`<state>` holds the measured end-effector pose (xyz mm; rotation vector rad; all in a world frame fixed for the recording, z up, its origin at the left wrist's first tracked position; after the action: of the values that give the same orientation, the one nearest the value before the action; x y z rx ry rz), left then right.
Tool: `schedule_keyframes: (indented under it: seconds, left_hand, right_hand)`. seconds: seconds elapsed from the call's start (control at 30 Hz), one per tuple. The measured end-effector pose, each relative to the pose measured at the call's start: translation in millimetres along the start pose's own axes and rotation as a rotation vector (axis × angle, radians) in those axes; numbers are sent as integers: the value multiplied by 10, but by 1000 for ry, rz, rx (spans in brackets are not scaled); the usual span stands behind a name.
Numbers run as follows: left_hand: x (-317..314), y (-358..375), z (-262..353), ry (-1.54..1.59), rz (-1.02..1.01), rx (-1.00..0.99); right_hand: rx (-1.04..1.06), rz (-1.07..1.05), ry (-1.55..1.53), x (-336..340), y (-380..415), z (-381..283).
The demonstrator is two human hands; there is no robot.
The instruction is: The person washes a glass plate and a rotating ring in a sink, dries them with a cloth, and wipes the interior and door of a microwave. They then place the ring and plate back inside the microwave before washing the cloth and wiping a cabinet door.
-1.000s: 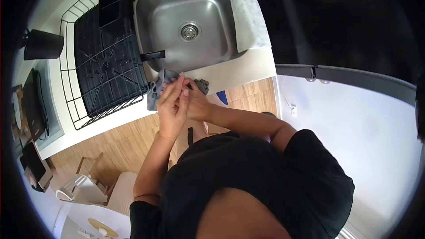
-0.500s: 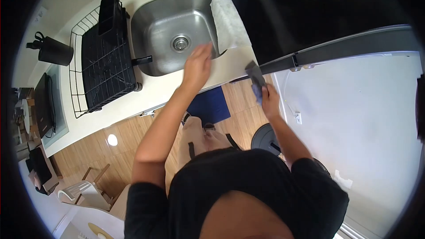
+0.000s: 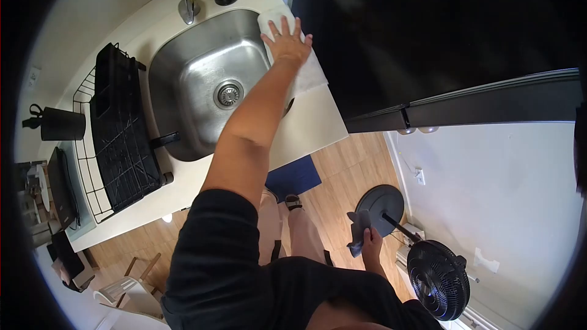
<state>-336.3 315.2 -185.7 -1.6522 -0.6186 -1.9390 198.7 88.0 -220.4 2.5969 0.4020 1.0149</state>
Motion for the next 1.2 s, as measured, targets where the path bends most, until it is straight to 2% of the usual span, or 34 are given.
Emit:
schedule_keyframes:
  seconds: [0.03,0.17,0.33,0.57,0.73,0.77,0.8,0.83,0.87,0.9,0.93,0.97,1.0,1.07,1.1,1.13,1.17,1.2]
  left_hand:
    - [23,-29,-106,30,30,65]
    - [53,-66,-267,74,37,112]
    - [18,-113,-236,79,10,30]
    - [159,-53,-204,7,-50,-42]
    - [217,410,124,100,229,-249]
    - [504,772,221,257,322,-299]
    - [652,1092,316,615,303,-502]
    - [719,1512,399,943,183,-619]
    - [654,1930,479,1124,-80,-658]
    - [748,2381,441,1108,-438,-611]
    - [610,2756,380,1049,-414,-620]
    - [566,3068,203,1084,-484,-506]
    - [530,3432,43,1125,-558,-391]
    - [240,4024,-390,1458,-298,-39]
    - [125,4347,-590,1537,-224,165]
    - [42,4629,-804,1606,-138,359]
    - [42,4893,-985,1564,1,441]
    - [62,5125,-1139,1518,130,514]
  right_hand:
    - [-8,-3,-1,-29,-15,14]
    - [19,-55,-5,-212,-125,-143]
    - [25,-142,-66,-464,-131,-296]
    - [89,-201,-1,-557,-157,-594]
    - [169,-263,-21,-534,-197,-690]
    - [179,-291,-7,-528,-204,-789]
    - [255,-300,32,-512,-184,-965]
    - [325,-314,71,-489,-137,-1127]
    - [263,-384,12,-478,-141,-1213]
    - [188,-452,-42,-466,-127,-1258]
    - [177,-534,-254,-516,-121,-1343]
    - [159,-608,-472,-599,-121,-1441]
    - [208,-673,-459,-670,-62,-1580]
    - [373,-786,-397,-1007,16,-1872]
    - [461,-825,-336,-1176,118,-1929]
    - [504,-953,-262,-1460,210,-1929]
    - [543,-1072,-186,-1735,311,-1899]
    - [738,-1039,-87,-1933,423,-2017]
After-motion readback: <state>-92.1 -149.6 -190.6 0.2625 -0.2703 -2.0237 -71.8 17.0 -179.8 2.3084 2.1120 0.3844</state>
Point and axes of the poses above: each hand's wrist, its own y-axis away from the middle knuckle, its own x-axis out of the back of the hand, z = x × y, the point moved 7 cm from there along -y, towards the middle knuckle, and after that the axes turned 2 degrees about -z, right-handed, at the moved point
